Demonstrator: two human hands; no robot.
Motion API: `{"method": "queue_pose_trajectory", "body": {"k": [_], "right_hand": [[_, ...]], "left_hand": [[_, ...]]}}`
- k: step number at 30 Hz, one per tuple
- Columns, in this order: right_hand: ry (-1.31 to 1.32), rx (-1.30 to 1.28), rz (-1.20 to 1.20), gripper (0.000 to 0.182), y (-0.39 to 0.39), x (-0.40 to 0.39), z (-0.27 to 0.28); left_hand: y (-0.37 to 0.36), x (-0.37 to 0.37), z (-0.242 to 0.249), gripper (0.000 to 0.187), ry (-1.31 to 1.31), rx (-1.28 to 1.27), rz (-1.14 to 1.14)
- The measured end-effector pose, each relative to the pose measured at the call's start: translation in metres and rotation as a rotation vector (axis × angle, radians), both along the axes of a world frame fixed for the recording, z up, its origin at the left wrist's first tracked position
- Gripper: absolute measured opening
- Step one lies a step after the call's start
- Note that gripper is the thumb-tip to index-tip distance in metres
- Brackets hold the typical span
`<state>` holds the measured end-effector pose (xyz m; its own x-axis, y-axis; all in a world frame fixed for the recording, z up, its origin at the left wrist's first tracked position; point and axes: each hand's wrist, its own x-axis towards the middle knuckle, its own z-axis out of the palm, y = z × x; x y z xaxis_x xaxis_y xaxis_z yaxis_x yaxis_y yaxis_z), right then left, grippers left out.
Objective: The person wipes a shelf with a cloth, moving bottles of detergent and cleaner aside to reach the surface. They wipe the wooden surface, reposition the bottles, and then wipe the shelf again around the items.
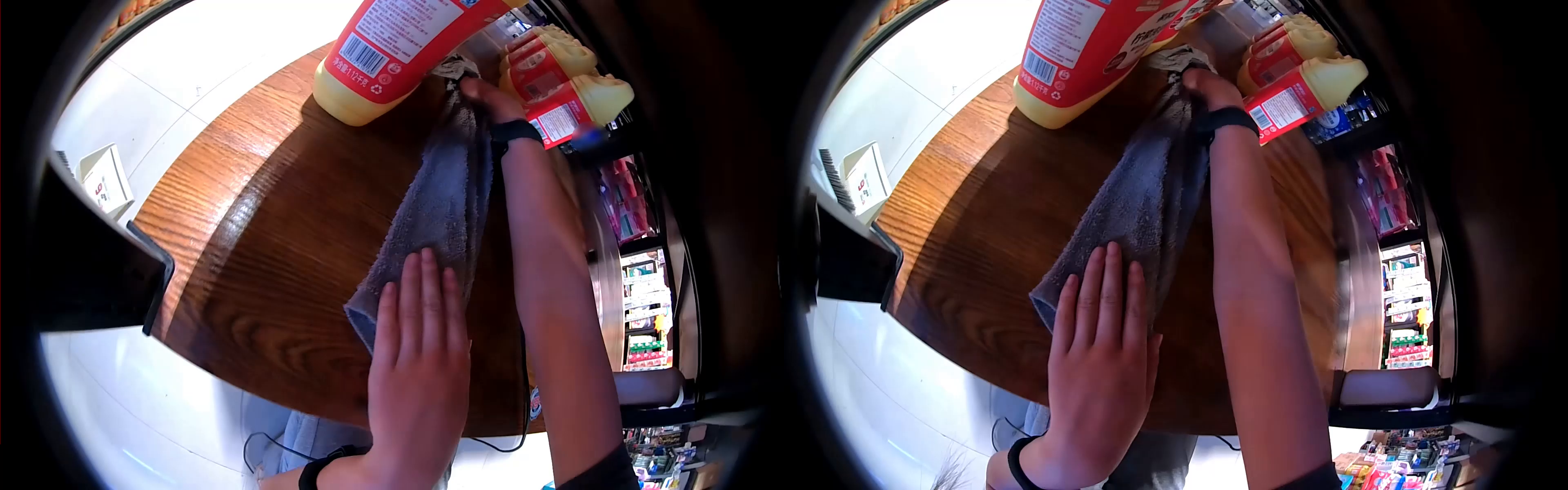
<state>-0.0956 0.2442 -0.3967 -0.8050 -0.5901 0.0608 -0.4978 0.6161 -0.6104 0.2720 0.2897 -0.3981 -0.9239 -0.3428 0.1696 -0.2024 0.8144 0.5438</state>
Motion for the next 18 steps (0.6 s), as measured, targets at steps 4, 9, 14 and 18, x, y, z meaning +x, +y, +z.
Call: {"method": "queue_pose_trajectory", "body": {"k": [4, 9, 14, 18], "right_hand": [[-0.125, -0.203, -0.088, 0.035, -0.006, -0.017, 0.001], [-0.203, -0.25, -0.109, 0.035, -0.002, -0.015, 0.007], [0.186, 0.185, 0.109, 0.044, -0.002, 0.013, 0.015], [0.367, 0.516, 0.289, 0.048, 0.013, 0.068, 0.016]], "left_hand": [[0.002, -0.022, -0.003, 0.053, 0.003, -0.036, 0.008], [0.002, -0.022, -0.003, 0.052, -0.017, -0.104, -0.011], [0.008, -0.002, -0.003, 0.05, 0.001, -0.113, -0.046], [0.014, 0.036, -0.007, 0.047, 0.036, -0.068, -0.132]]}}
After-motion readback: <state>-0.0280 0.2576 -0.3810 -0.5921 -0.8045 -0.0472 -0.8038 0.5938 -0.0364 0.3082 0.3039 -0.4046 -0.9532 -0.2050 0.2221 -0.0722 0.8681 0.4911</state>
